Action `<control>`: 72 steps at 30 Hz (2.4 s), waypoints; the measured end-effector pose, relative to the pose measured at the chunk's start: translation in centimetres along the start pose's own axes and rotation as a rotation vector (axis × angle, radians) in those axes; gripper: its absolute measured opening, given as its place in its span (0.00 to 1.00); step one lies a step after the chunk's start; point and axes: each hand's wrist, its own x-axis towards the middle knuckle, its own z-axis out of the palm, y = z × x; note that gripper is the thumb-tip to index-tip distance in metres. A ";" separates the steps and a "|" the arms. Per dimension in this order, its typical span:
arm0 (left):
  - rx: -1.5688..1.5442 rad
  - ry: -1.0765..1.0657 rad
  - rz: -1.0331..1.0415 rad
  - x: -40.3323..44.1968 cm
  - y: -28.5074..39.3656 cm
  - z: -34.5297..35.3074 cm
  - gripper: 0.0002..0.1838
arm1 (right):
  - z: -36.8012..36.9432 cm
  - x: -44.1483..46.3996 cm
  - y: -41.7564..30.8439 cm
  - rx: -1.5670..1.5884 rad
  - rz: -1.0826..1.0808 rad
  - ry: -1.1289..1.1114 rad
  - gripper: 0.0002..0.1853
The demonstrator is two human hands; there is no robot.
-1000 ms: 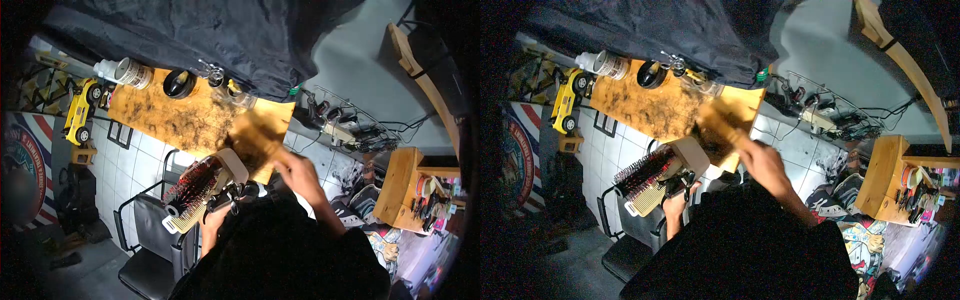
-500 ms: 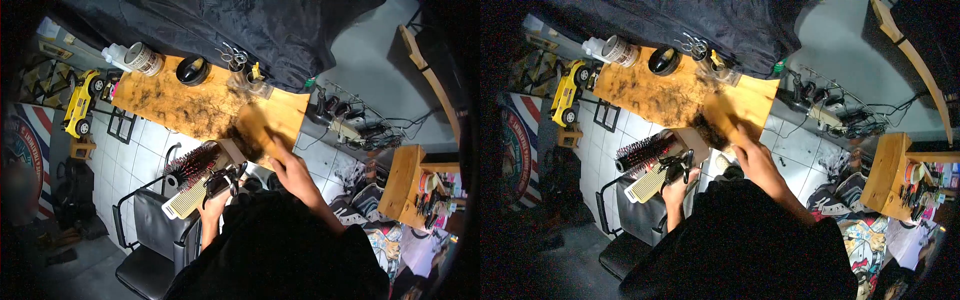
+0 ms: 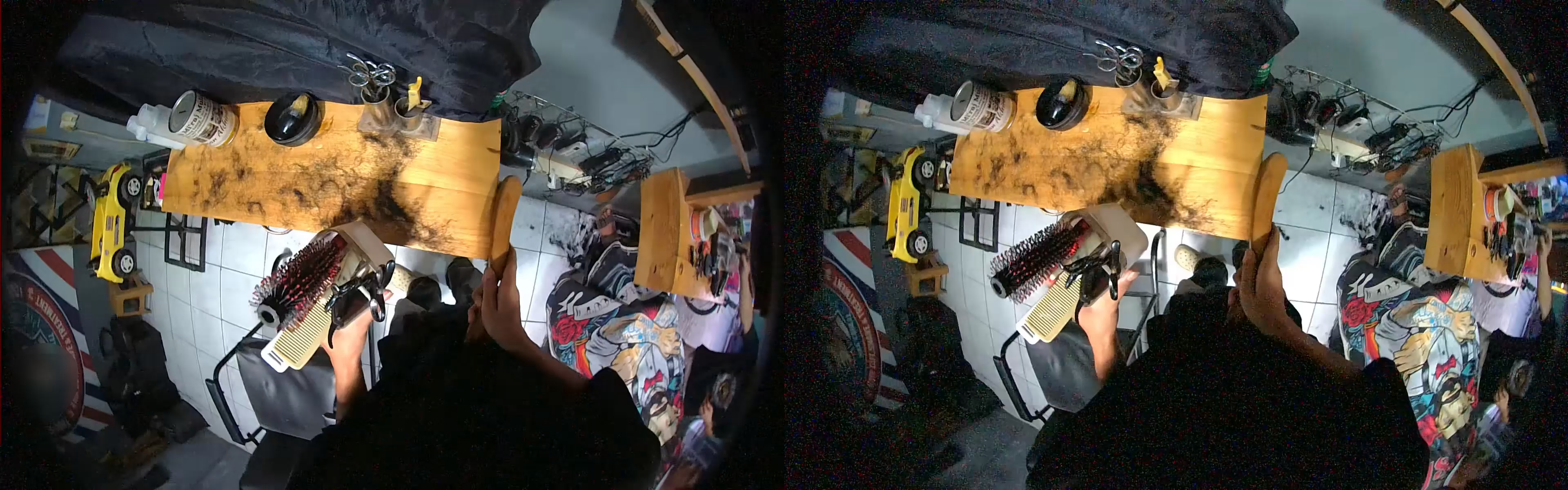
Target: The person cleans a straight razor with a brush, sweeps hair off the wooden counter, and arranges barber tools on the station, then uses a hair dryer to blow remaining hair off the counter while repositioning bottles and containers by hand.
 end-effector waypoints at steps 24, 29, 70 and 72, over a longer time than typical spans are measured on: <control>0.163 -0.024 0.117 2.6 -2.3 -4.5 0.18 | 6.9 2.0 -2.9 0.017 -0.107 -0.024 0.34; -0.035 -0.049 0.031 3.1 3.2 -2.6 0.19 | 8.9 3.6 -3.0 0.020 -0.114 -0.141 0.33; 0.068 -0.034 0.482 20.1 3.4 9.4 0.30 | -5.8 3.6 -6.6 0.247 -0.264 0.355 0.27; 0.102 0.036 0.550 21.4 4.5 10.3 0.32 | -4.8 3.1 -6.7 0.262 -0.337 0.468 0.27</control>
